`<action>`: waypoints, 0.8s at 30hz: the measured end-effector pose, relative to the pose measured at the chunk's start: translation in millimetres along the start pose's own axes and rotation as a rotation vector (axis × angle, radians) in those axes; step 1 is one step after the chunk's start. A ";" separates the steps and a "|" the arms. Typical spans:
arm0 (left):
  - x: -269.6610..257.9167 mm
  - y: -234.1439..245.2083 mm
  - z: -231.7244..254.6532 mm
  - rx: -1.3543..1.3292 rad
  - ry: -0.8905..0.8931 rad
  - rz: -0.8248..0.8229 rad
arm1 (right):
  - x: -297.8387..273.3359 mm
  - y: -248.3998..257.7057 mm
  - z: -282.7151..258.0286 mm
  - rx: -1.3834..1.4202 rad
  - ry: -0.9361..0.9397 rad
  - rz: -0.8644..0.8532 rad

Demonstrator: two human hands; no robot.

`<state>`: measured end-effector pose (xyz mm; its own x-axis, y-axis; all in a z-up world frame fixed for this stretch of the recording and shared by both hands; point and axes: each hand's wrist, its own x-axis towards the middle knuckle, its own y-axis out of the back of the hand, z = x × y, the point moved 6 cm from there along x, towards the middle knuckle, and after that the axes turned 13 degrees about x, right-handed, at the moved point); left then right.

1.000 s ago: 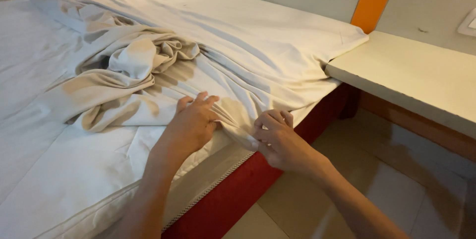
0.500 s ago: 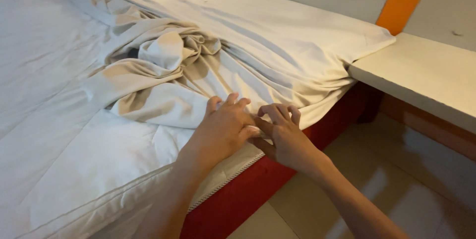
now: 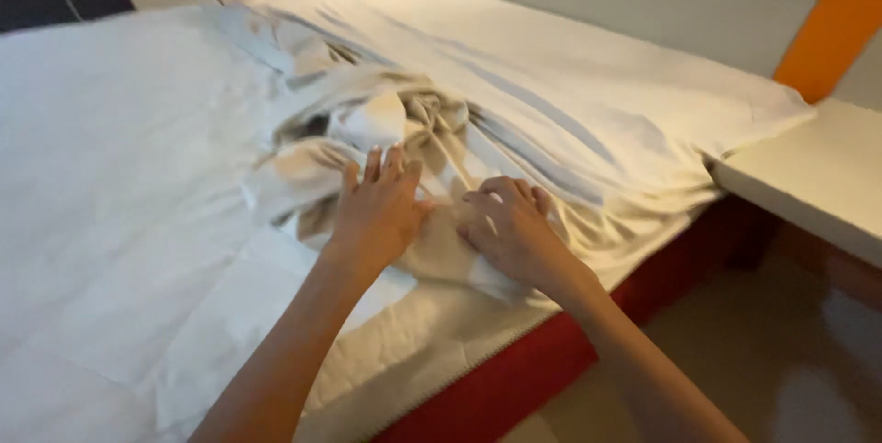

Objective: The person makes a bed in a hotel room. They pull a light blanket across the mattress, spread it over the bed, and tuck and smooth its edges along the sides and corners, working around the bed to straighten the fabric.

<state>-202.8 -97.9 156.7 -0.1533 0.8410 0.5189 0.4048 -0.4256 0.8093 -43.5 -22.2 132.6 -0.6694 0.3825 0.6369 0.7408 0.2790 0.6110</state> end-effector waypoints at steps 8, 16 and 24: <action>75.6 -51.6 -51.1 0.308 0.045 0.100 | 126.9 -32.9 5.7 -0.276 0.177 -0.081; 99.7 -66.0 -71.2 0.165 0.144 -0.078 | 170.6 -54.1 54.1 -0.361 0.159 -0.074; 95.0 -77.6 -82.2 0.127 0.241 -0.026 | 201.2 -89.6 74.8 -0.514 0.209 -0.051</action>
<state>-322.8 -12.5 165.8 -0.3688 0.7410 0.5612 0.5057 -0.3466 0.7900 -240.4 95.7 170.9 -0.7391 0.1824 0.6485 0.6198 -0.1928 0.7607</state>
